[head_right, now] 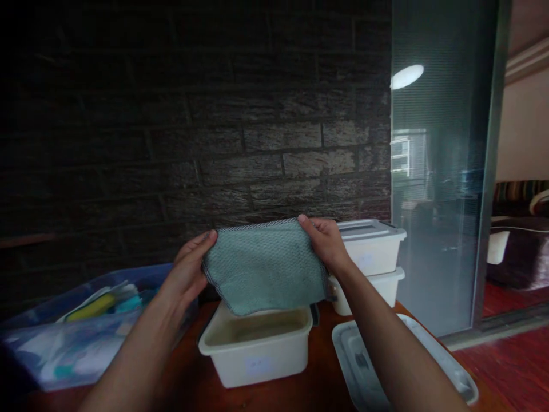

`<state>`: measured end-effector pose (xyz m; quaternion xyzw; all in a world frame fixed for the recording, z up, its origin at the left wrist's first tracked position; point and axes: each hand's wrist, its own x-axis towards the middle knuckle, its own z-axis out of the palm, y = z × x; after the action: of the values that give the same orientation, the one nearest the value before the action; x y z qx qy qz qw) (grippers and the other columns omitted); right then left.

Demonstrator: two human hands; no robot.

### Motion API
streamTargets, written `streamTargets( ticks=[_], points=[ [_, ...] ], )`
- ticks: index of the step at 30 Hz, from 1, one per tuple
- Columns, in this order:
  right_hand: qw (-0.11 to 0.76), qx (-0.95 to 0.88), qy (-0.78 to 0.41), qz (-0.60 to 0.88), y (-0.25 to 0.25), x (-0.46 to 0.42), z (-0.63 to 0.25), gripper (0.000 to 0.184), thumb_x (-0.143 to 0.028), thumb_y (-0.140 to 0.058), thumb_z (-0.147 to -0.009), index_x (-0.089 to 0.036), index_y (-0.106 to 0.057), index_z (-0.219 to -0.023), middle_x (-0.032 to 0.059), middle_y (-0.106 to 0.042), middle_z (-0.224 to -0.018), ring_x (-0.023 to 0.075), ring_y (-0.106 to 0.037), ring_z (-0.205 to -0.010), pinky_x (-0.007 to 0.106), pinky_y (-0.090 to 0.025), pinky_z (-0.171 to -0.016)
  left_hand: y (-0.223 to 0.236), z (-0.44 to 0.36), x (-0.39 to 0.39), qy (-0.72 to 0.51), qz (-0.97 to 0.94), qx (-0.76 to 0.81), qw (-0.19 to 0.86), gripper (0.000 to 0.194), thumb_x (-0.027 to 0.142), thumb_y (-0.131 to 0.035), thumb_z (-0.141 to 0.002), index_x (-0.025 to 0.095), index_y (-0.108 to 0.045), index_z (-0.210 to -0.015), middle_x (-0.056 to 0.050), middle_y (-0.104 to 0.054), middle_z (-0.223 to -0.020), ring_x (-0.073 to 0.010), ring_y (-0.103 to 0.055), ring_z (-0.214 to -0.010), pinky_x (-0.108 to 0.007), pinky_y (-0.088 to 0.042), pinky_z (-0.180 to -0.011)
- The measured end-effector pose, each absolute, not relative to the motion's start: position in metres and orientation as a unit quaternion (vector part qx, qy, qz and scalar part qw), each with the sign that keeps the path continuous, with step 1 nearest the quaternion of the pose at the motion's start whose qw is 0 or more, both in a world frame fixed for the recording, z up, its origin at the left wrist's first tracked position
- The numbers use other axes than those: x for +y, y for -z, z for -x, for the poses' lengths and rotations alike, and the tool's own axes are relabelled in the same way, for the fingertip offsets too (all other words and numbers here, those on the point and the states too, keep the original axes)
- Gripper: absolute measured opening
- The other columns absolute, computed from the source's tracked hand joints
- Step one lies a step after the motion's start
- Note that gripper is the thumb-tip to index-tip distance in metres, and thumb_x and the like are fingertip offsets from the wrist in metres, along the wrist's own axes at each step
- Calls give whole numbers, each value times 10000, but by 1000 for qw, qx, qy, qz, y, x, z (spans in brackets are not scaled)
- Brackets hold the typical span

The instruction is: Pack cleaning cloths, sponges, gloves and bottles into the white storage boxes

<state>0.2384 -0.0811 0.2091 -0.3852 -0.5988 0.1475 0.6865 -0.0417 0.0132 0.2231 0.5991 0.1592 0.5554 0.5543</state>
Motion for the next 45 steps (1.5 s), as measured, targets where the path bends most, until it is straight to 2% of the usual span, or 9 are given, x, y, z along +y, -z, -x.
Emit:
streamTargets(
  ticks=[6,11,18,22,24,29,32,37,45],
  points=[
    [705,-571,-205,366,-204,-89,-237,452,-577,-628,-942,-195,-677,-707,12,-609,-699,167,-505,-672,283,-399,-655,-214,43,15,-582,-604,151,523,344,476,-824,-800,164,-777,-938,-49,-745,-807,-151,-636,-639,-250,-517,-648],
    [713,-568,-170,375,-206,-89,-238,396,-534,-671,-933,-197,-710,-727,2,-608,-708,154,-479,-673,276,-386,-651,-209,56,26,-554,-663,171,474,331,497,-751,-870,179,-795,-951,-62,-754,-858,-165,-642,-697,-249,-493,-664],
    [722,-559,-150,379,-201,-92,-252,369,-492,-721,-909,-192,-721,-694,-7,-600,-676,140,-493,-655,269,-387,-650,-210,62,22,-577,-641,161,479,278,421,-835,-801,145,-799,-802,-60,-739,-755,-146,-626,-657,-235,-478,-640],
    [725,-551,-221,349,-197,-84,-261,338,-504,-700,-919,-202,-756,-778,14,-663,-710,171,-569,-675,305,-460,-739,-212,59,20,-555,-644,129,510,285,431,-792,-846,151,-805,-897,-76,-758,-827,-172,-661,-709,-276,-520,-709],
    [728,-551,-213,348,-196,-79,-261,348,-515,-684,-926,-203,-758,-789,18,-674,-723,175,-575,-672,314,-474,-759,-211,58,21,-561,-647,123,501,293,447,-764,-868,160,-803,-910,-76,-761,-856,-183,-668,-743,-283,-522,-725],
    [728,-545,-39,413,-196,-77,-255,455,-547,-646,-944,-190,-674,-663,-4,-585,-640,149,-496,-620,273,-399,-628,-208,57,24,-649,-655,166,350,255,435,-753,-875,192,-785,-804,-13,-703,-756,-145,-589,-674,-239,-440,-626],
    [724,-542,16,427,-198,-81,-250,505,-563,-621,-952,-186,-604,-618,-16,-498,-597,134,-415,-581,271,-334,-567,-207,57,27,-681,-651,187,278,286,440,-753,-869,196,-752,-720,6,-627,-664,-130,-509,-598,-244,-378,-561],
    [721,-542,58,429,-202,-83,-244,561,-565,-608,-958,-192,-462,-566,-28,-356,-579,120,-317,-572,275,-269,-537,-205,51,32,-699,-650,196,224,307,436,-710,-903,191,-724,-718,13,-541,-625,-117,-429,-566,-252,-302,-519],
    [732,-554,32,395,-197,-83,-231,526,-541,-589,-976,-207,-401,-615,-24,-322,-646,129,-309,-623,287,-268,-586,-201,40,26,-717,-656,200,128,359,388,-602,-986,172,-588,-700,32,-398,-621,-110,-332,-591,-295,-227,-546]
  ],
)
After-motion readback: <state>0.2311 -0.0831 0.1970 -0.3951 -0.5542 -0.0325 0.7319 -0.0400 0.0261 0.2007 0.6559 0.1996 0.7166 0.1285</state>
